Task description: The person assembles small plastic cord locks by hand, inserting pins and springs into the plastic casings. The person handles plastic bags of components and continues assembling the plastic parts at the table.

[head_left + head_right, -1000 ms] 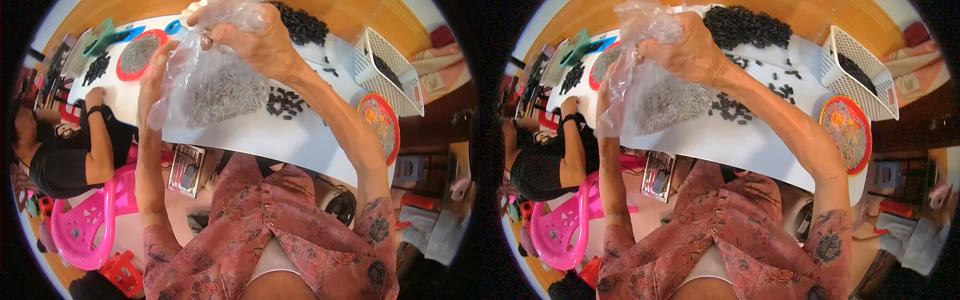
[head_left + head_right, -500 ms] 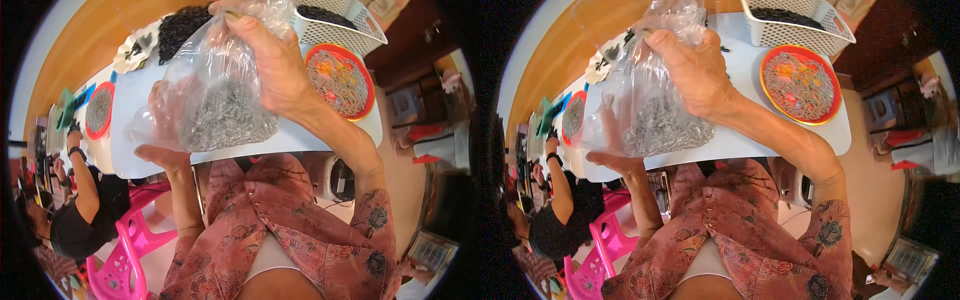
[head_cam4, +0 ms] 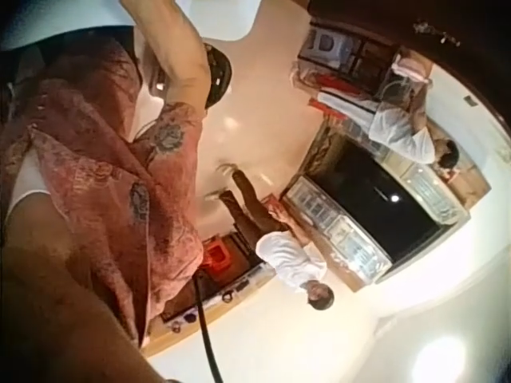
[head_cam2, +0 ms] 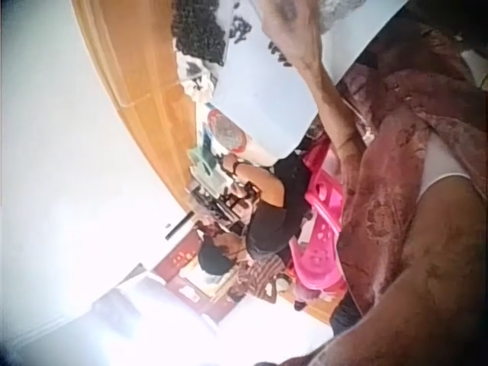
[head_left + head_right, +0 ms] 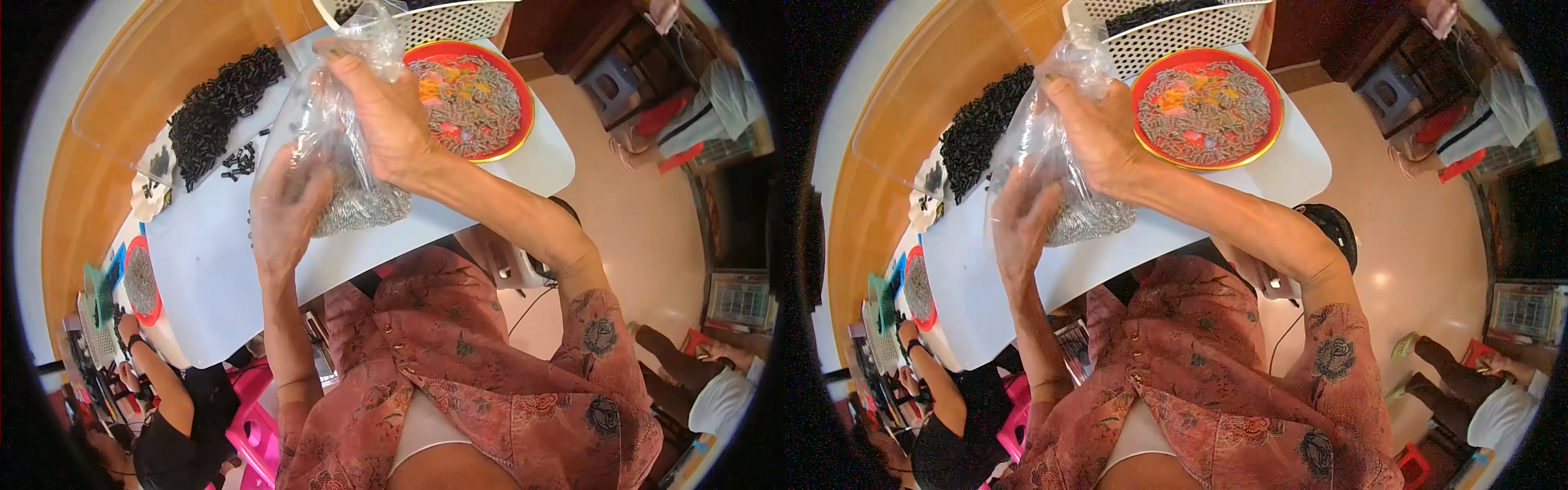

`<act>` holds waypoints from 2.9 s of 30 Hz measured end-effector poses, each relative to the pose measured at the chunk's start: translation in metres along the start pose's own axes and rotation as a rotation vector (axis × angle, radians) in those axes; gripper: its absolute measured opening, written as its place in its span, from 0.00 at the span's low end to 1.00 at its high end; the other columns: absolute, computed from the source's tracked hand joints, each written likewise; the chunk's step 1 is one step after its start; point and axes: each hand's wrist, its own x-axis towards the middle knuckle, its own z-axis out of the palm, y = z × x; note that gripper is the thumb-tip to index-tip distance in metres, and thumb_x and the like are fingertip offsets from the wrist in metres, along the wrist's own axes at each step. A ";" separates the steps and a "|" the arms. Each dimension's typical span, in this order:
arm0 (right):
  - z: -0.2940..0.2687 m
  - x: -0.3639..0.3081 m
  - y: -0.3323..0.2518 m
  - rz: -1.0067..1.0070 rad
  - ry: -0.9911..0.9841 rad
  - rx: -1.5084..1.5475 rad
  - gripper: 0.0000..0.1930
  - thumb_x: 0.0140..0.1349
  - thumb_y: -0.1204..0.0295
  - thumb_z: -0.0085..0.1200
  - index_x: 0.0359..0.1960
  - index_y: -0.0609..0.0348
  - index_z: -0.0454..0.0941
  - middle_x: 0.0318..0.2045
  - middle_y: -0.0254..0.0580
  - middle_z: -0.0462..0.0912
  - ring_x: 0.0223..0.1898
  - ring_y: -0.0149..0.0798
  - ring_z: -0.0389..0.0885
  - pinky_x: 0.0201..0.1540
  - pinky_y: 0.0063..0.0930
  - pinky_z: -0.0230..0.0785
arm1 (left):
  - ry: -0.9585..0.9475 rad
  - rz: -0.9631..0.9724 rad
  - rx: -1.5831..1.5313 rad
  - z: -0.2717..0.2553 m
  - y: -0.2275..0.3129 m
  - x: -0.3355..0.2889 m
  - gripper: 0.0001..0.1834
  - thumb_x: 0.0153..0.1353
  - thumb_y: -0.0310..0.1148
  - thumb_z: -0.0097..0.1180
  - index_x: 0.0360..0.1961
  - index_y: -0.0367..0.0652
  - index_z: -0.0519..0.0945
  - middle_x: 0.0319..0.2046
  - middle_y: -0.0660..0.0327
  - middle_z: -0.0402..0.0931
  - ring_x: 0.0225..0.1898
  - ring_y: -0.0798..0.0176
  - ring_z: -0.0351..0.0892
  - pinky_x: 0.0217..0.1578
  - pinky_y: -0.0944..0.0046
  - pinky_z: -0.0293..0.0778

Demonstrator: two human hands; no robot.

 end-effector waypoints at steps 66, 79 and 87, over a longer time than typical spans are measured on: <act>-0.069 -0.051 -0.001 0.367 -0.154 0.338 0.24 0.63 0.45 0.48 0.53 0.46 0.69 0.44 0.27 0.76 0.41 0.27 0.73 0.38 0.26 0.67 | -0.264 -0.042 0.128 0.044 0.119 0.160 0.19 0.62 0.38 0.54 0.50 0.37 0.75 0.30 0.64 0.79 0.32 0.72 0.75 0.33 0.73 0.71; -0.080 -0.030 -0.020 0.310 -0.206 0.235 0.30 0.61 0.42 0.48 0.55 0.50 0.70 0.43 0.30 0.78 0.39 0.28 0.74 0.39 0.25 0.67 | -0.273 -0.012 0.180 0.059 0.141 0.173 0.20 0.63 0.39 0.54 0.51 0.39 0.74 0.30 0.65 0.79 0.33 0.72 0.77 0.33 0.73 0.72; -0.085 -0.021 -0.032 0.288 -0.209 0.183 0.33 0.60 0.40 0.47 0.57 0.51 0.69 0.45 0.32 0.78 0.40 0.30 0.75 0.40 0.26 0.67 | -0.337 0.055 0.245 0.065 0.152 0.192 0.18 0.63 0.40 0.53 0.49 0.40 0.76 0.30 0.65 0.79 0.33 0.71 0.77 0.35 0.72 0.72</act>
